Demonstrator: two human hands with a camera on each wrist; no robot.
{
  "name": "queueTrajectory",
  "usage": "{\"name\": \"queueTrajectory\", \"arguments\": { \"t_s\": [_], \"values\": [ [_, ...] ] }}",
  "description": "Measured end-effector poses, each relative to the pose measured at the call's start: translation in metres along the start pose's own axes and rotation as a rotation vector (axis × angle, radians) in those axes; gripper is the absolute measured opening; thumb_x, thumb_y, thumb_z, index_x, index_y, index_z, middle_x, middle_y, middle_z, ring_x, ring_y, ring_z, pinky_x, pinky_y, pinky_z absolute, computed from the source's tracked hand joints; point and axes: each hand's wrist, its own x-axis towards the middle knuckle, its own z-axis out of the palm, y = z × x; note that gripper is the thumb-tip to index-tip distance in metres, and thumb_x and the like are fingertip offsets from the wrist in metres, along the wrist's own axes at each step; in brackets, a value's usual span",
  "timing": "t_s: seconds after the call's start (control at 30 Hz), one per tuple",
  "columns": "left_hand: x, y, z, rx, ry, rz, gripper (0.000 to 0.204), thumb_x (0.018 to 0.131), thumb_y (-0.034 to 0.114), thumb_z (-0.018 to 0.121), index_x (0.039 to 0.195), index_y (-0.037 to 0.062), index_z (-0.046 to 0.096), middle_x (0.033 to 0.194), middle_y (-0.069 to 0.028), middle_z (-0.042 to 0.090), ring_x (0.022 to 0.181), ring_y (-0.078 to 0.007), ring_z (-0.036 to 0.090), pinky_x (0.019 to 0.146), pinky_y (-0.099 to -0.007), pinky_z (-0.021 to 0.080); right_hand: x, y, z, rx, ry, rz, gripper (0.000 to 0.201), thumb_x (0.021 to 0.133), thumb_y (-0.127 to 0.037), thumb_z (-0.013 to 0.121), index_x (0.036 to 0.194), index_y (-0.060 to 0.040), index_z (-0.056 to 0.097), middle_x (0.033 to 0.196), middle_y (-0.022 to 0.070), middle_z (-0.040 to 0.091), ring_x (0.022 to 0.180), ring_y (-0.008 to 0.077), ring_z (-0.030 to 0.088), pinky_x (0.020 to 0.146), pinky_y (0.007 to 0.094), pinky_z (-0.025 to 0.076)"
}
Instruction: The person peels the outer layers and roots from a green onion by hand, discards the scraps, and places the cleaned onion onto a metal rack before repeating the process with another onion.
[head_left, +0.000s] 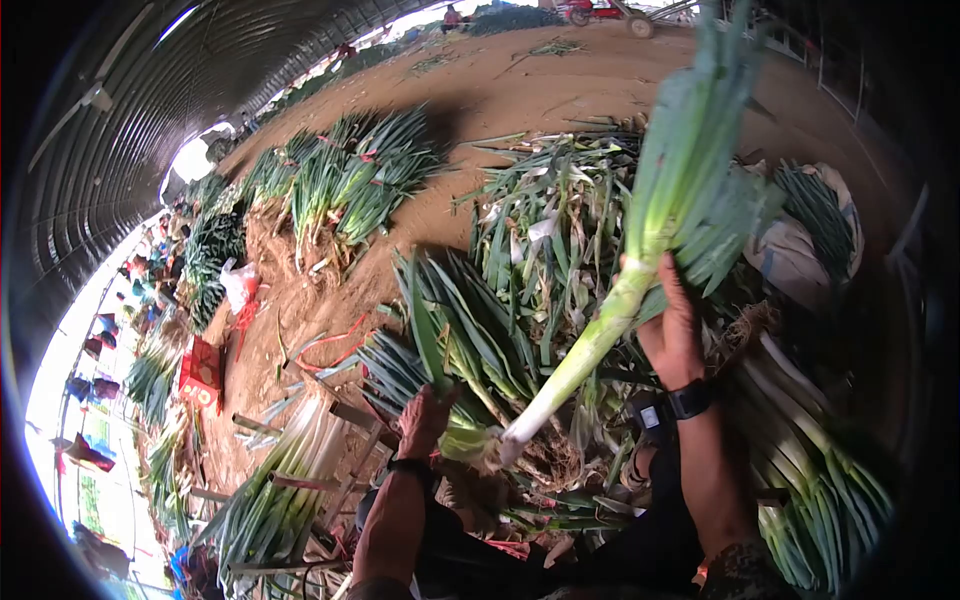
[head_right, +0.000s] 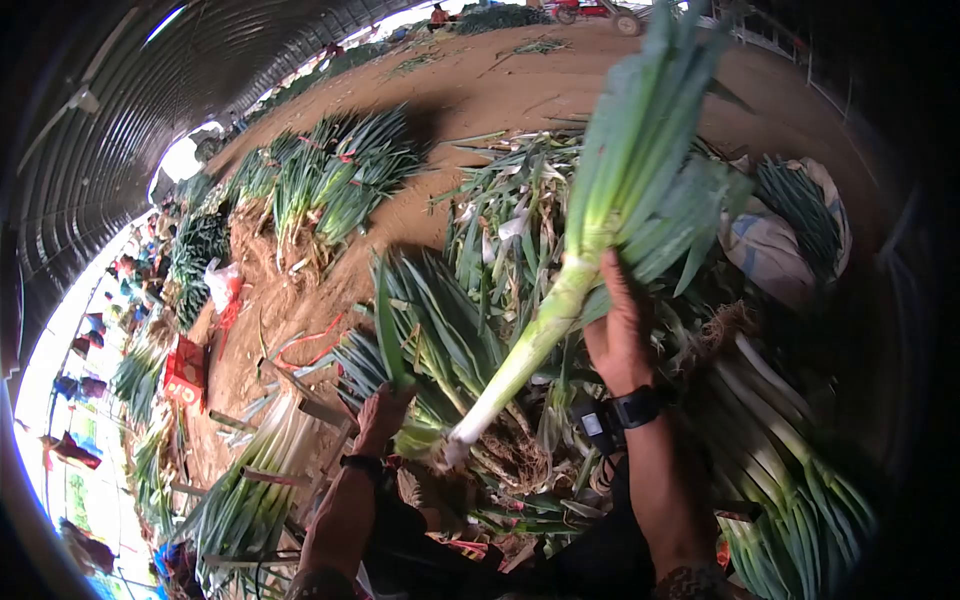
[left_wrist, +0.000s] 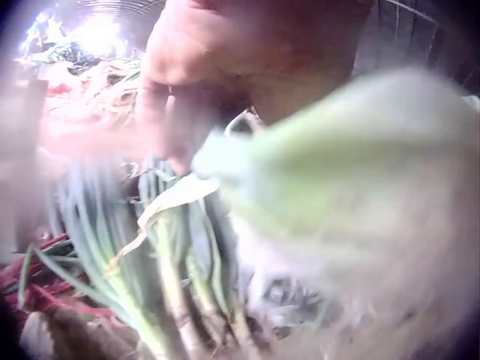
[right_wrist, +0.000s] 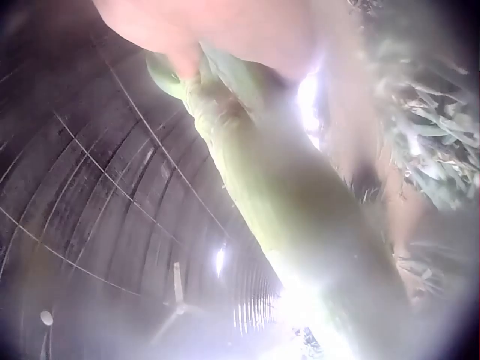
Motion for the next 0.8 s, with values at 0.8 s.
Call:
{"name": "queueTrajectory", "arguments": {
  "t_s": [0.8],
  "values": [
    [0.033, 0.003, -0.085, -1.941, 0.26, 0.199, 0.032, 0.1, 0.035, 0.059, 0.12, 0.01, 0.055, 0.098, -0.0068, 0.064, 0.079, -0.0211, 0.065, 0.069, -0.0347, 0.054, -0.105, 0.125, -0.012, -1.283, -0.532, 0.707, 0.049, 0.1, -0.049, 0.053, 0.12, -0.0068, 0.065, 0.092, 0.0054, 0.069, 0.062, 0.0081, 0.06, 0.056, 0.0274, 0.05]
  ]
}}
